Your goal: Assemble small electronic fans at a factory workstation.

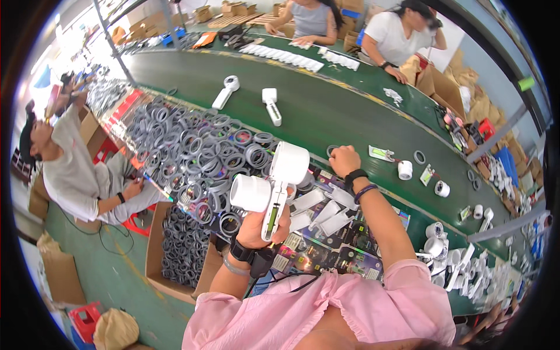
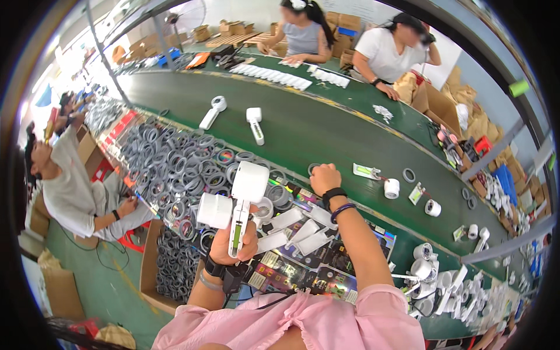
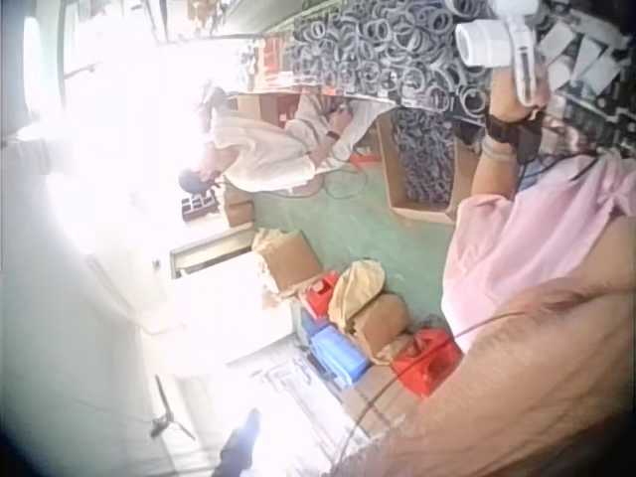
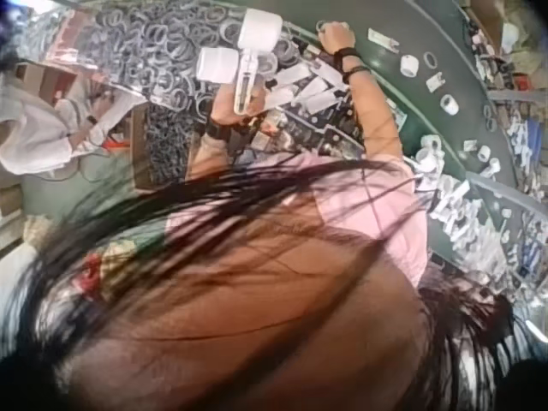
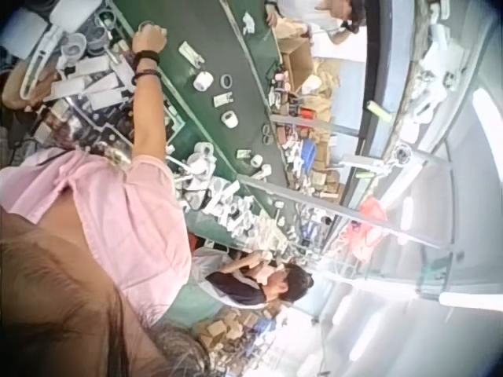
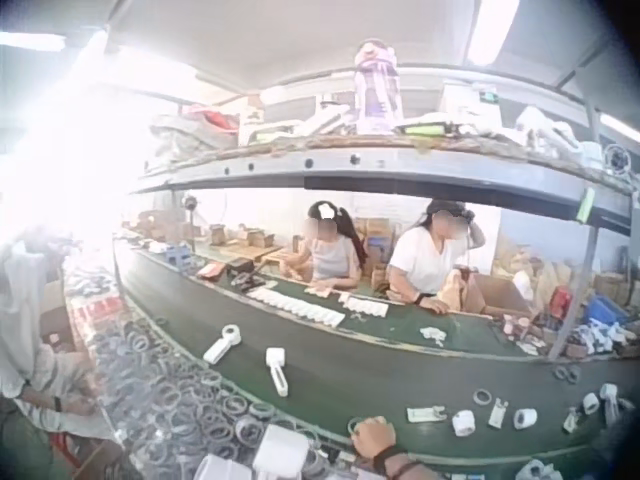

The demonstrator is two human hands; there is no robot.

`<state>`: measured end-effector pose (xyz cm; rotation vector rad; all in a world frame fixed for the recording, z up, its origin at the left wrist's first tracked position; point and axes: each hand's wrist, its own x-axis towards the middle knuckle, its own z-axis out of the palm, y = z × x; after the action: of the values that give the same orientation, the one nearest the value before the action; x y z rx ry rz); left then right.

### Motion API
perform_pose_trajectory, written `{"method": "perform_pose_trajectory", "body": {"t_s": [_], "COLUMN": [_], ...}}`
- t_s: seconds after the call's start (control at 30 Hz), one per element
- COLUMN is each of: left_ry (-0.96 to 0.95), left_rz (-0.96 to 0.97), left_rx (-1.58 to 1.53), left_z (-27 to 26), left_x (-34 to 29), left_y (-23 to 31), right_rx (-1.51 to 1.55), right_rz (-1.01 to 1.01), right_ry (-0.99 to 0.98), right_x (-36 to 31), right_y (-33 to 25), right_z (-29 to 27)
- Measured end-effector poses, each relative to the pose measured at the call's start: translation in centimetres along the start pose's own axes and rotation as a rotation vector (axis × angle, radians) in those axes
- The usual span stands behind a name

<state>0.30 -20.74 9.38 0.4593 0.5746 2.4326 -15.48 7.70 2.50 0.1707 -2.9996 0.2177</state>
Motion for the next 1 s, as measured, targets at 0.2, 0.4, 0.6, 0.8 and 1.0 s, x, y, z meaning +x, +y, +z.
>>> {"method": "perform_pose_trajectory", "body": {"t_s": [0.2, 0.4, 0.6, 0.8, 1.0], "left_ry": [-0.095, -0.061, 0.060, 0.363, 0.053], "left_rz": [0.112, 0.131, 0.130, 0.367, 0.620], "left_rx": [-0.146, -0.126, 0.048, 1.424, 2.053], "left_z": [-1.9, -2.1, -1.5, -0.1, 3.6], "left_x": [-1.8, -2.1, -2.4, -0.1, 3.4], "left_y": [0.8, 0.4, 0.3, -1.9, -5.1], "right_rx": [0.120, 0.410, 0.649, 1.531, 1.865], "right_rz": [0.034, -0.471, -0.425, -0.205, 0.118], "right_ry": [0.004, 0.187, 0.074, -0.288, -0.137], "right_x": [1.2, 1.9, -2.0, -11.3, -18.2], "right_y": [-3.7, -11.1, -12.8, -8.5, -2.9], "right_z": [-1.6, -3.4, -6.2, -9.8, -11.2]}}
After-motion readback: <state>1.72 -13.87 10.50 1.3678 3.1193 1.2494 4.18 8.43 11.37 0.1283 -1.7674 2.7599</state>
